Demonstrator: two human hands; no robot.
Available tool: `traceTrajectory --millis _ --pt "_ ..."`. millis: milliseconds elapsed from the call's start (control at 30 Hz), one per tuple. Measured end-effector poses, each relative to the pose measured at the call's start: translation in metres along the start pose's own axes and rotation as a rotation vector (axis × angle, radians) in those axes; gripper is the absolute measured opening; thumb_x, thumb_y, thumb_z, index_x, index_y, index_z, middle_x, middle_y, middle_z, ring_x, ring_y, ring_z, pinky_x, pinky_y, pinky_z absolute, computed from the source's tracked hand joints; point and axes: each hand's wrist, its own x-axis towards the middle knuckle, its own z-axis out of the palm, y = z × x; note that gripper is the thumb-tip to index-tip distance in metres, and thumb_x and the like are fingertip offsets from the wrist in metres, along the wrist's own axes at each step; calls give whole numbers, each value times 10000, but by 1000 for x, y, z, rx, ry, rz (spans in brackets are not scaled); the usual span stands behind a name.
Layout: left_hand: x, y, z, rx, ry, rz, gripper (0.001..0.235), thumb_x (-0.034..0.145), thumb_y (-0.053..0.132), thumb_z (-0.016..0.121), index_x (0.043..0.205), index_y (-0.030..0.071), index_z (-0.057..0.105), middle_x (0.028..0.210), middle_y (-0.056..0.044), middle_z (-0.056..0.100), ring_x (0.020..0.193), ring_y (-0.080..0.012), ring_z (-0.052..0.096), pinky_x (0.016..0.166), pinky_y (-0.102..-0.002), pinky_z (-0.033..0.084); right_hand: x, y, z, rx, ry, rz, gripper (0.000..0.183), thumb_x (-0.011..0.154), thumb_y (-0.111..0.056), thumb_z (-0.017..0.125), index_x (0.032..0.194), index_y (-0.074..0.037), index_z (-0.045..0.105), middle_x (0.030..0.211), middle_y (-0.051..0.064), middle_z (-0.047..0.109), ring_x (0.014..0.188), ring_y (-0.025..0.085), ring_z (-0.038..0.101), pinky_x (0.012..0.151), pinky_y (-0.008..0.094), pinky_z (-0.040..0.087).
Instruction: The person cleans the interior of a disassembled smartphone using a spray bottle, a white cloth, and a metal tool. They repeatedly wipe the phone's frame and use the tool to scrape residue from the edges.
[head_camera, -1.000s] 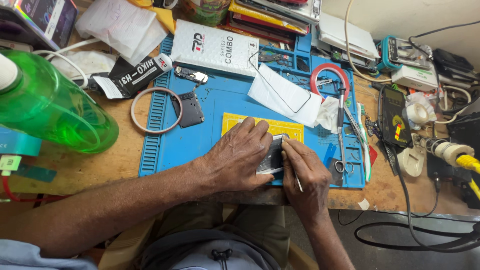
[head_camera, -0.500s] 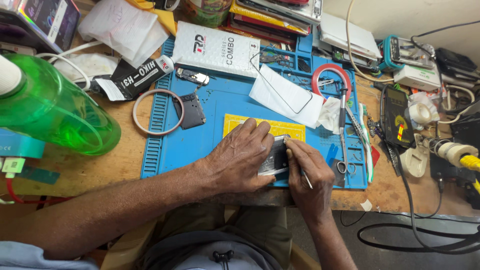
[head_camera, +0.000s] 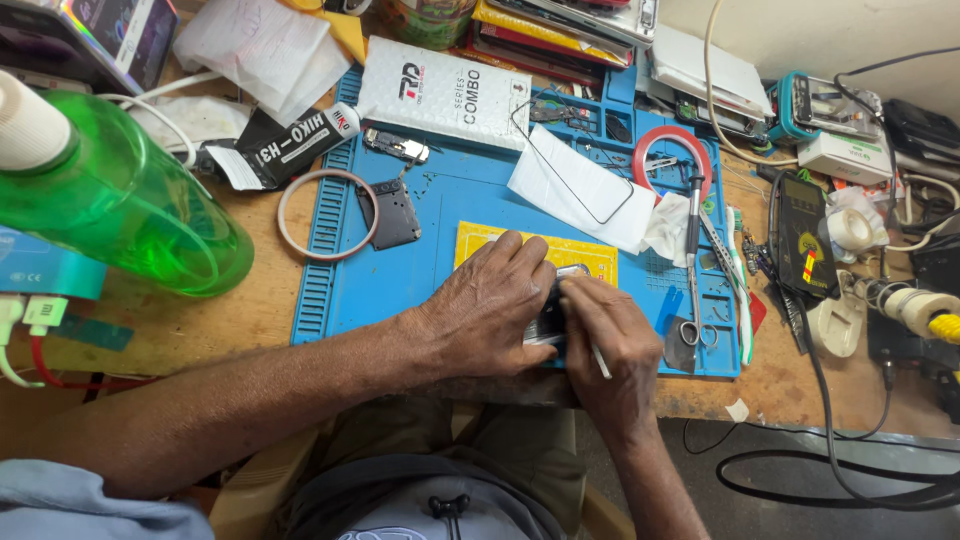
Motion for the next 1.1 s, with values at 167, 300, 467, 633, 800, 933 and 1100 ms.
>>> traceTrajectory --millis 167,300,467,633,800,933,1100 --pt "-2 8 -20 23 -81 -23 668 669 434 873 964 -100 600 978 -204 542 953 -342 530 866 -473 489 -1 2 -1 105 40 137 189 961 -12 709 1146 0 752 1123 165 761 1074 285 738 947 373 578" --pt "-39 12 -51 17 -44 -152 790 651 402 898 1132 -141 585 1037 -226 541 980 -361 535 866 -467 491 4 0 -4 148 47 182 177 971 -32 710 1140 -19 764 1109 165 770 1058 273 751 930 366 583" --pt "-68 14 -42 -87 87 -182 778 670 335 893 1207 -125 567 1074 -213 541 1008 -360 539 906 -458 491 4 -13 3 186 36 213 166 976 -40 700 1129 -15 758 1095 177 771 1008 275 758 887 353 587" --pt "-68 12 -35 -94 148 -161 794 660 329 892 1214 -131 556 1085 -225 532 999 -367 533 898 -466 490 7 -17 8 272 18 222 127 993 -51 696 1102 -34 758 1069 168 774 979 262 762 844 334 605" --pt "-70 12 -32 -128 120 -189 776 657 329 893 1192 -121 554 1072 -225 529 982 -366 533 877 -469 493 7 -17 7 137 58 100 147 976 -48 698 1107 -14 755 1073 181 765 997 287 747 876 377 595" --pt "-67 10 -30 -97 263 -75 822 669 332 890 1233 -146 532 1114 -255 517 990 -373 522 884 -479 480 14 -22 6 246 22 253 117 985 -45 681 1076 -19 751 1066 152 776 961 240 764 826 350 615" --pt "-66 17 -21 -135 136 -220 784 669 344 908 1193 -82 510 1072 -218 535 999 -369 536 892 -470 486 13 -30 5 175 28 61 158 967 -29 690 1112 -7 749 1080 173 762 1020 275 741 885 391 589"
